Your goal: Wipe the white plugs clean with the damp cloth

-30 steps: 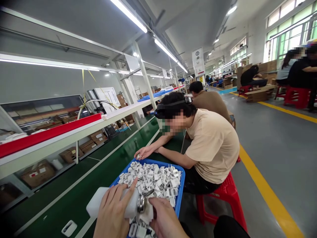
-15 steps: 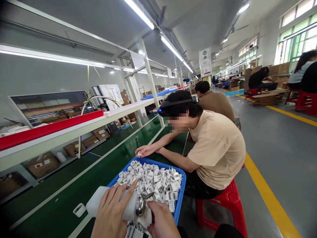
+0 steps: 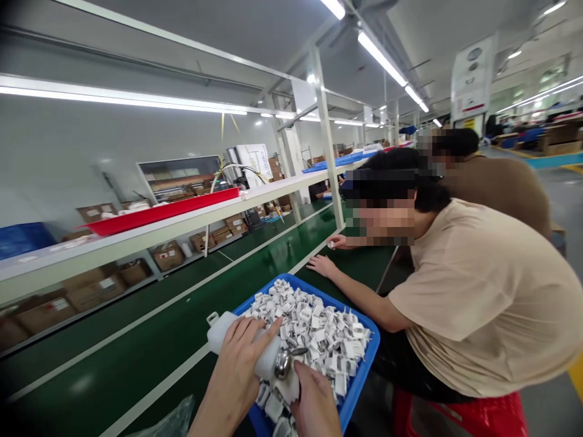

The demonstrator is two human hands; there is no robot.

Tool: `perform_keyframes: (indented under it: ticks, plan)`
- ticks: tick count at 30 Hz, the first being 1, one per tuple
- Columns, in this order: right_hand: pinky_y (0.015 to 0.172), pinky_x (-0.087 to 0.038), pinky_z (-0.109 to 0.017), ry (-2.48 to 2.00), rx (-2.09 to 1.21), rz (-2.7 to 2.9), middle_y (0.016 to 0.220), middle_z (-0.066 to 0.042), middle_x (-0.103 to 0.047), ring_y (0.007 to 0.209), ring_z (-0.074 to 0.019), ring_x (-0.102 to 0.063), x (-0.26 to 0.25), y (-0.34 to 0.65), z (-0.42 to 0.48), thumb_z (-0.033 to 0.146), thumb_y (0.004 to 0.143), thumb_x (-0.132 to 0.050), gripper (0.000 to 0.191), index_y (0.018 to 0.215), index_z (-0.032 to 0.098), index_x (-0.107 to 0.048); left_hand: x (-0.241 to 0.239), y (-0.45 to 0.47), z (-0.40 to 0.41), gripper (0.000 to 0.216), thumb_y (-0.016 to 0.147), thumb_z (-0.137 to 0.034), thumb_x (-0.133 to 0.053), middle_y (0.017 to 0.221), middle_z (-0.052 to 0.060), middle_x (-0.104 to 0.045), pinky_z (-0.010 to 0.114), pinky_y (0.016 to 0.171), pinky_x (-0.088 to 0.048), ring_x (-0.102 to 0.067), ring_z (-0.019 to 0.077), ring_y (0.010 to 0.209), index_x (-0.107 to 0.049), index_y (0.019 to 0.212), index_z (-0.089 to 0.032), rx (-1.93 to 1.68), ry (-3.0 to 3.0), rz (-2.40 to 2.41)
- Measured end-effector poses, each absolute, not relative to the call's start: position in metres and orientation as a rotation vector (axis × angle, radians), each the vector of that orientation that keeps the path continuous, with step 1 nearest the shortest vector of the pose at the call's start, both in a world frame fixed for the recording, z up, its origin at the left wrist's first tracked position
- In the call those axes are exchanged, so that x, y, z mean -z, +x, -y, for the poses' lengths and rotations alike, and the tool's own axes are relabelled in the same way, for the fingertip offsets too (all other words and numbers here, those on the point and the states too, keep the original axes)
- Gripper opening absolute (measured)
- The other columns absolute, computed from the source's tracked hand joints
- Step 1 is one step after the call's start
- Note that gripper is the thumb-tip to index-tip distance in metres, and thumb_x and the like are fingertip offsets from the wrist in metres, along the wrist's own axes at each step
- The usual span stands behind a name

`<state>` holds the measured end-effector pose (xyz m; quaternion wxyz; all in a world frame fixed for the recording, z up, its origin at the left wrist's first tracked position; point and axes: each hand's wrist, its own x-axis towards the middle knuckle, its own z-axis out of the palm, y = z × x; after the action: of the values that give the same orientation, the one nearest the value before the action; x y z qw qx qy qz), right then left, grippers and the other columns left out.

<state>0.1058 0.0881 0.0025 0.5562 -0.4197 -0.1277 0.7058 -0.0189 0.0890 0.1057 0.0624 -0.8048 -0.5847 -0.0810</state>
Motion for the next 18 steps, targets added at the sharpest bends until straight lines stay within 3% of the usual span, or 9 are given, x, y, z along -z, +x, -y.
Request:
perform_keyframes:
  ticks: [3,7,12,13,15,17,18]
  plan:
    - [0.066,-0.049,-0.027,-1.047,-1.619,0.424,0.078,-0.002,-0.074,0.080,-0.0212,-0.063,-0.007,0.108,-0.083,0.053,0.061,-0.083,0.049,0.092,0.019,-0.067,-0.099,-0.018,-0.083,0.088,0.063,0.004,-0.050,0.125,0.014,-0.064,0.059,0.109,-0.038,-0.053,0.0377,0.120,-0.055,0.146,-0.025,0.425,-2.407,1.835]
    - [0.078,-0.042,-0.025,-1.094,-1.460,0.703,0.078,0.000,-0.072,0.093,-0.0228,-0.058,-0.023,0.108,-0.067,0.056,0.070,-0.080,0.040,0.087,0.021,-0.071,-0.091,-0.014,-0.067,0.072,0.067,0.000,-0.050,0.125,0.011,-0.062,0.049,0.109,-0.036,-0.050,0.0316,0.119,-0.061,0.135,-0.024,0.637,-2.247,1.956]
    - [0.066,-0.036,-0.029,-1.151,-1.234,1.145,0.063,0.001,-0.061,0.074,-0.0199,-0.055,-0.049,0.097,-0.051,0.057,0.093,-0.055,0.039,0.081,0.022,-0.068,-0.082,-0.020,-0.048,0.049,0.080,-0.008,-0.055,0.125,0.008,-0.061,0.044,0.109,-0.037,-0.052,0.0273,0.119,-0.060,0.126,-0.026,0.964,-1.913,2.131]
    - [0.068,-0.039,-0.028,-1.121,-1.276,1.159,0.068,0.000,-0.065,0.078,-0.0209,-0.059,-0.052,0.094,-0.050,0.057,0.093,-0.054,0.040,0.086,0.021,-0.069,-0.081,-0.026,-0.048,0.048,0.079,-0.009,-0.059,0.123,0.008,-0.063,0.043,0.107,-0.039,-0.054,0.0272,0.117,-0.060,0.124,-0.025,1.025,-1.836,2.168]
    - [0.083,-0.047,-0.025,-1.058,-1.428,1.076,0.099,-0.005,-0.075,0.103,-0.0250,-0.065,-0.056,0.093,-0.046,0.059,0.090,-0.060,0.043,0.103,0.019,-0.072,-0.079,-0.045,-0.052,0.045,0.075,-0.010,-0.065,0.115,0.007,-0.065,0.041,0.100,-0.045,-0.058,0.0267,0.111,-0.062,0.117,-0.024,1.138,-1.675,2.242]
    - [0.092,-0.050,-0.025,-1.092,-1.567,0.929,0.128,-0.006,-0.072,0.122,-0.0290,-0.061,-0.053,0.096,-0.040,0.059,0.081,-0.072,0.050,0.111,0.019,-0.072,-0.076,-0.074,-0.063,0.040,0.075,-0.012,-0.070,0.107,0.006,-0.066,0.039,0.092,-0.050,-0.061,0.0254,0.105,-0.062,0.112,-0.020,1.245,-1.490,2.320]
    - [0.089,-0.052,-0.026,-1.125,-1.611,0.854,0.130,-0.006,-0.072,0.123,-0.0304,-0.061,-0.049,0.100,-0.034,0.059,0.075,-0.078,0.051,0.108,0.021,-0.073,-0.074,-0.090,-0.071,0.042,0.076,-0.015,-0.073,0.107,0.006,-0.066,0.040,0.090,-0.052,-0.063,0.0249,0.103,-0.061,0.116,-0.018,1.299,-1.373,2.365]
